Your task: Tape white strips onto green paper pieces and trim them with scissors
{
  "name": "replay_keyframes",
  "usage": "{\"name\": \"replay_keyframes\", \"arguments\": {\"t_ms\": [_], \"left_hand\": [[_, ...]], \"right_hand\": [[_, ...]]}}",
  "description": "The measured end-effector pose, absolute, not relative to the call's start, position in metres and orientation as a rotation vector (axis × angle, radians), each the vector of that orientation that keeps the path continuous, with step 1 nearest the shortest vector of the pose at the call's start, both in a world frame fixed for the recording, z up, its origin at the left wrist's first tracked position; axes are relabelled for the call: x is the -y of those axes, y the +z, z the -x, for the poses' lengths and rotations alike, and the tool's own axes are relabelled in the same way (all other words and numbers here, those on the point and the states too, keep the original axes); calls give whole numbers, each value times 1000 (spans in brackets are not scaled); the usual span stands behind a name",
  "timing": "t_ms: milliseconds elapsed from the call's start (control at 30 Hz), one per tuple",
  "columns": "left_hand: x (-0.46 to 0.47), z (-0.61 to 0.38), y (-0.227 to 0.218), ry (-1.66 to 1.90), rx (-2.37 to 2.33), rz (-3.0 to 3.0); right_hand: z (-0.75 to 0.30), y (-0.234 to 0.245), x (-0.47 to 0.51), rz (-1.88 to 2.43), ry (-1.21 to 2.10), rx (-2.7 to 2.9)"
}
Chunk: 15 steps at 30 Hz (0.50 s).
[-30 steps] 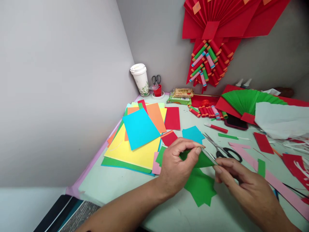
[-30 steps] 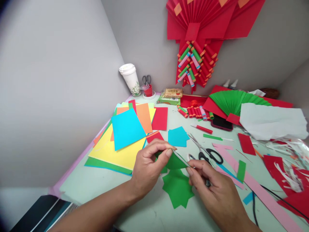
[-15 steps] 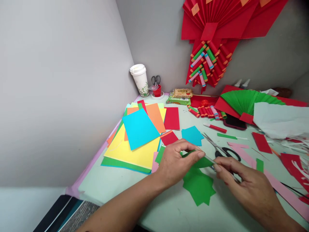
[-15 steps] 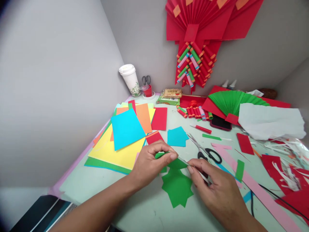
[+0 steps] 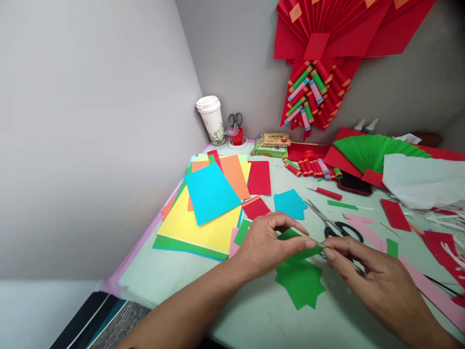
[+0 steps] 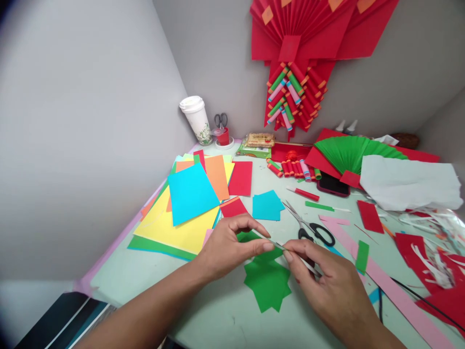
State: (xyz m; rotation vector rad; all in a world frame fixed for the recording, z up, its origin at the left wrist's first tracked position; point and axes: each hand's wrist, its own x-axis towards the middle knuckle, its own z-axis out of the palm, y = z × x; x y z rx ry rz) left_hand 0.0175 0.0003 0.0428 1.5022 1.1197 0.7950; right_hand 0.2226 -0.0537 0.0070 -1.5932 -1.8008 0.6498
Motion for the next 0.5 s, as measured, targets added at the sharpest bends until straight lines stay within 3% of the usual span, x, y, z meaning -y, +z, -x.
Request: {"name": "replay_keyframes", "arguments": {"t_ms": [500], "left_hand": [[-3, -14, 44, 616, -1072, -1604]], "right_hand": [[-227, 10, 49, 1558, 696, 1885]]}}
